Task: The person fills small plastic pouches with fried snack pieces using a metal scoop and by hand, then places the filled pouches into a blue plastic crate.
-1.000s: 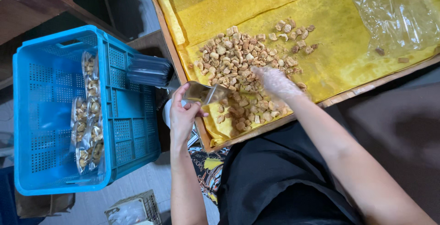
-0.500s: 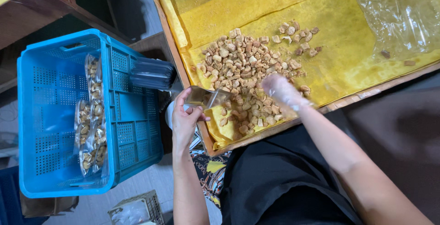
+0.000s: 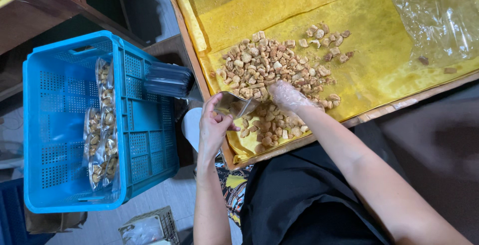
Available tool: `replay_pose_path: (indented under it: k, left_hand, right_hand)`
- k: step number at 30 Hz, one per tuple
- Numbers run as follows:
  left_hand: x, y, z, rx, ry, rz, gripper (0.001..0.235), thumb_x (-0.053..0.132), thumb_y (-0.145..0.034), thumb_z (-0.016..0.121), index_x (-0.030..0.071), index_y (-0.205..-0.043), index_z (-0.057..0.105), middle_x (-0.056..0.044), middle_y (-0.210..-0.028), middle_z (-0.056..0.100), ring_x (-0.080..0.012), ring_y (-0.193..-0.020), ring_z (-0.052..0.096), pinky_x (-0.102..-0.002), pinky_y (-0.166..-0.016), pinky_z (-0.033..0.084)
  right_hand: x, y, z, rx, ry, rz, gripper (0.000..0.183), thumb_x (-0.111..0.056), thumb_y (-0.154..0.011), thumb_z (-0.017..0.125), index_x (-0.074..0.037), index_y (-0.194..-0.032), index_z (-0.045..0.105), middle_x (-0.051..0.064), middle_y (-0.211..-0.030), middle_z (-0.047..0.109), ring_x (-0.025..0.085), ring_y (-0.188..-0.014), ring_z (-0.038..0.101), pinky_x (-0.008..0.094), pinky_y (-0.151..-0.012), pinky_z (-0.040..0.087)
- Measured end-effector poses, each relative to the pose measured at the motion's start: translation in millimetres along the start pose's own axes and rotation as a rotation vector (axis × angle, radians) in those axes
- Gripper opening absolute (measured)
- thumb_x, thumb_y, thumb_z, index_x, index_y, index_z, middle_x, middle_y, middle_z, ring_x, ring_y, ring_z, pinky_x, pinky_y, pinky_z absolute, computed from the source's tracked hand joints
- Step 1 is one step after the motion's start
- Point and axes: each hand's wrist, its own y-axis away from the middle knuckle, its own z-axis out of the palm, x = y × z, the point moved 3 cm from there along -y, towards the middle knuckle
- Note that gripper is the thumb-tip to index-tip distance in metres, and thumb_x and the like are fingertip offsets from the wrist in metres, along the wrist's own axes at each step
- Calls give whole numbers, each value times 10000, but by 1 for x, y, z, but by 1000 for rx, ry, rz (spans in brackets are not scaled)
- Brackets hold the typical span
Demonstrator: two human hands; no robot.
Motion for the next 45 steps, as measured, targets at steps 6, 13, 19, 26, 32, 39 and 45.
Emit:
replay_pose_path:
  k: [6,13,19,26,32,39,45]
  left_hand:
    - [0,-1,5,-2,-30,-52,702,-96,-827,565,-13,-1499,378,-138,-760,638,-161,-570,675,-330,-616,641]
    - [9,5,9,-10,-77,-17,705,-101,-819,564,-22,-1497,386,-196,-1162,553,-140,-612,676,-313,-634,654]
    - [20,6,15,-74,-70,38,780,-123,-775,565,-21,-1513,337,-120,-1577,293,-145,-674,665,-304,-601,653]
    - [30,-7,43,-110,-144,-21,802,-124,-736,586,-24,-1505,381,-128,-1542,335,-204,-710,699,-324,-572,649]
    - [33,-10,46,-125,-89,-27,776,-113,-777,629,-23,-1509,387,-155,-1466,384,-221,-843,713,-325,-585,665]
    - [30,4,20,-106,-38,26,845,-149,-709,586,-8,-1504,335,-91,-1540,276,-191,-897,730,-329,-558,647]
    - [36,47,-12,-16,-95,-56,815,-99,-789,624,-18,-1536,306,-96,-1586,304,-144,-683,665,-311,-621,621]
  right_hand:
    - [4,11,19,43,-51,-64,428,12,-877,604,-130,-1280,626,208,-1323,529,363,-1206,551,437,-1023,494]
    - [9,18,3,9,-470,202,285,-233,-1015,597,-69,-1247,626,141,-1163,684,283,-1060,670,429,-920,546]
    - [-15,86,-97,-15,-919,84,450,-268,-890,682,-182,-1329,645,24,-1200,756,180,-1086,703,354,-907,553]
    - [-110,163,-186,39,-752,-312,478,-255,-851,762,-252,-1326,705,46,-1190,750,207,-1091,715,366,-942,563]
    - [-148,171,-196,61,-303,-394,419,-276,-903,671,-260,-1322,650,15,-1255,716,175,-1042,711,316,-875,571]
    - [-94,155,-184,323,-358,-416,336,-328,-943,576,-247,-1244,701,25,-1137,767,131,-919,757,265,-694,636]
    - [-45,123,-102,-215,-217,191,325,-228,-1090,464,-101,-1322,654,154,-1125,736,302,-796,684,394,-697,585]
